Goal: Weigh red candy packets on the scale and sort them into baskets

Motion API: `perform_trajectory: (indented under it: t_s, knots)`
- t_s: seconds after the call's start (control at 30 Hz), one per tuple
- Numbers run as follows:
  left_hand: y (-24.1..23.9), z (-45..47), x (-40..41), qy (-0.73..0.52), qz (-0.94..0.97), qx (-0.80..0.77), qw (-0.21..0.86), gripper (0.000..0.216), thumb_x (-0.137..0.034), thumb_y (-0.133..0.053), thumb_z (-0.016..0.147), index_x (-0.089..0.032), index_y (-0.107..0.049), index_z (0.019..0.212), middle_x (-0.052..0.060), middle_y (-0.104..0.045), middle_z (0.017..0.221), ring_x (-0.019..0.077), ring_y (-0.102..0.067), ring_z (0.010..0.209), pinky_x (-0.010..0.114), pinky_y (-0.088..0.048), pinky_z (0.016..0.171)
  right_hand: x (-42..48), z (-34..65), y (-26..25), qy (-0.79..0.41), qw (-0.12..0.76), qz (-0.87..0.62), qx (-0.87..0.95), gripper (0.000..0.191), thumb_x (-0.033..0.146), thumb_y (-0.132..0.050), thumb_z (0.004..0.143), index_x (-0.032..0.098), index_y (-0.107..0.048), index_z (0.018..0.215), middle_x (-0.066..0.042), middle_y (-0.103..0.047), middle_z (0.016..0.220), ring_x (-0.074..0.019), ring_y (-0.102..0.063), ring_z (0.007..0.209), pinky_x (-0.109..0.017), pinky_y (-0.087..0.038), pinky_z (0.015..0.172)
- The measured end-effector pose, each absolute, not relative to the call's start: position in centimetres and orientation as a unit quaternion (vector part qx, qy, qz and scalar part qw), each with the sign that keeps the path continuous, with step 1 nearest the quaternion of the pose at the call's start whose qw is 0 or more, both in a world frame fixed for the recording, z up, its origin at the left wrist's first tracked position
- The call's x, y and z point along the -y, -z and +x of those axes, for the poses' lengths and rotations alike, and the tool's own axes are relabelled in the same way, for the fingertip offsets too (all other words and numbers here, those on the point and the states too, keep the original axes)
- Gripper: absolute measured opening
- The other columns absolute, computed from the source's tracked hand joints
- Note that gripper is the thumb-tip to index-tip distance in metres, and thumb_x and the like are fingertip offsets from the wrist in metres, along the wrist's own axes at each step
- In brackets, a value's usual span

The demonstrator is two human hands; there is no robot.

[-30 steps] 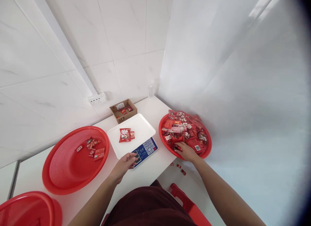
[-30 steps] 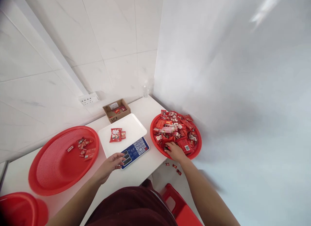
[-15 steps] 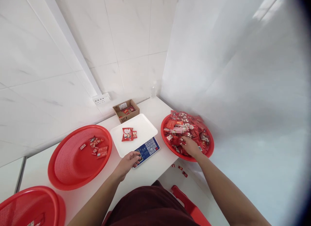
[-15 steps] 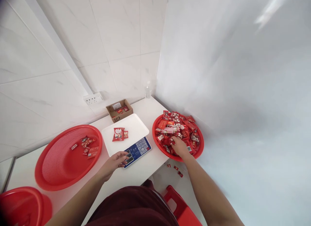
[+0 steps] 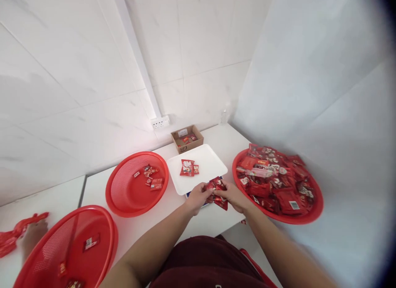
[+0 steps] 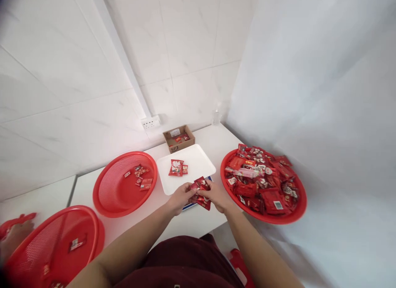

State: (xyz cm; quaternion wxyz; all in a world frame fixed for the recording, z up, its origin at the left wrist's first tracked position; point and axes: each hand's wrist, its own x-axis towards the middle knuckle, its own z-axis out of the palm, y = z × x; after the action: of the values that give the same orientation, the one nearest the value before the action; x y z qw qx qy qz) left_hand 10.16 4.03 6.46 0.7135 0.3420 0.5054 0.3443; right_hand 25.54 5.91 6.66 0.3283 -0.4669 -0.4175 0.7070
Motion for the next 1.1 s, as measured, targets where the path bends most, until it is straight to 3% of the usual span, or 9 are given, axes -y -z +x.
perform_trajectory:
  t_s: [0.17,0.3,0.4,0.5,0.67,0.83,0.9,1.0,1.1]
  knots:
    - [-4.8,6.8,-4.9,-0.331,0.378,-0.622,0.6,0.033,-0.043,-0.056,0.078,-0.014,-0.053,0.094,0.003,-0.059,0.073,0.0114,-0.054,0.06,0.029,-0.046,0.065,-6.5,24.1,-4.2,-0.7,0.343,-0.532,0.331,0.03,0.031,-0.073,0.062,0.022,-0.055,0.085,0.002,-0.061,0.067,-0.0137,-0.06,0.061,-0.027,-0.05,0.056]
    - [-4.5,4.2,-6.4,-0.332,0.41,-0.662,0.532,0.038,-0.031,-0.059,0.076,-0.015,-0.052,0.11,0.011,-0.06,0.1,0.0188,-0.059,0.082,0.034,-0.045,0.078,-6.7,25.1,-3.9,-0.706,0.354,-0.542,0.287,0.027,0.029,-0.071,0.066,0.022,-0.054,0.086,0.003,-0.06,0.068,-0.0113,-0.059,0.059,-0.023,-0.047,0.053]
    - [-4.5,3.3,-7.4,-0.285,0.52,-0.684,0.426,0.051,-0.021,-0.059,0.074,-0.02,-0.048,0.123,0.014,-0.043,0.133,0.0266,-0.048,0.115,0.037,-0.035,0.096,-6.5,25.5,-4.2,-0.702,0.341,-0.547,0.303,0.026,0.03,-0.071,0.066,0.021,-0.055,0.086,0.003,-0.059,0.066,-0.0111,-0.057,0.056,-0.023,-0.045,0.051]
    - [-4.5,3.2,-8.3,-0.151,0.651,-0.675,0.311,0.06,-0.017,-0.053,0.076,-0.023,-0.04,0.134,0.013,-0.028,0.145,0.0315,-0.035,0.127,0.041,-0.032,0.099,-6.1,25.6,-4.1,-0.694,0.33,-0.555,0.318,0.026,0.033,-0.071,0.067,0.021,-0.055,0.084,0.004,-0.056,0.062,-0.0098,-0.052,0.052,-0.023,-0.043,0.05]
    - [-3.8,3.4,-10.5,-0.047,0.714,-0.646,0.266,0.057,-0.021,-0.049,0.08,-0.023,-0.039,0.136,0.013,-0.026,0.147,0.0326,-0.036,0.126,0.042,-0.038,0.095,-5.7,26.2,-3.8,-0.686,0.323,-0.568,0.321,0.032,0.037,-0.073,0.062,0.02,-0.054,0.081,0.006,-0.053,0.06,-0.0063,-0.044,0.049,-0.021,-0.038,0.048]
    - [-3.8,4.1,-11.8,-0.058,0.72,-0.652,0.23,0.052,-0.024,-0.051,0.081,-0.023,-0.043,0.132,0.01,-0.029,0.145,0.0316,-0.032,0.128,0.046,-0.036,0.098,-5.6,26.6,-4.1,-0.694,0.324,-0.562,0.312,0.035,0.041,-0.074,0.059,0.02,-0.053,0.078,0.009,-0.044,0.053,-0.0057,-0.038,0.047,-0.021,-0.035,0.049]
    - [-4.1,4.9,-10.9,-0.101,0.722,-0.644,0.23,0.045,-0.029,-0.05,0.083,-0.023,-0.048,0.128,0.01,-0.038,0.14,0.0288,-0.038,0.125,0.044,-0.036,0.1,-5.6,26.4,-4.3,-0.7,0.319,-0.547,0.33,0.035,0.041,-0.073,0.061,0.02,-0.055,0.082,0.008,-0.046,0.053,-0.0066,-0.04,0.047,-0.022,-0.035,0.049]
    - [-4.4,6.5,-8.4,-0.189,0.7,-0.592,0.352,0.04,-0.039,-0.048,0.084,-0.022,-0.054,0.12,0.007,-0.059,0.118,0.0207,-0.055,0.103,0.034,-0.045,0.09,-5.5,25.4,-4.8,-0.708,0.29,-0.52,0.378,0.037,0.036,-0.073,0.061,0.021,-0.058,0.091,0.005,-0.054,0.061,-0.0086,-0.046,0.052,-0.023,-0.037,0.052]
    - [-4.2,7.7,-6.0,-0.249,0.642,-0.541,0.483,0.03,-0.037,-0.053,0.081,-0.022,-0.062,0.106,0.002,-0.067,0.097,0.0158,-0.061,0.086,0.029,-0.048,0.08,-5.5,23.8,-5.4,-0.715,0.253,-0.498,0.421,0.033,0.03,-0.073,0.06,0.019,-0.058,0.087,0.004,-0.058,0.066,-0.0101,-0.051,0.059,-0.023,-0.039,0.056]
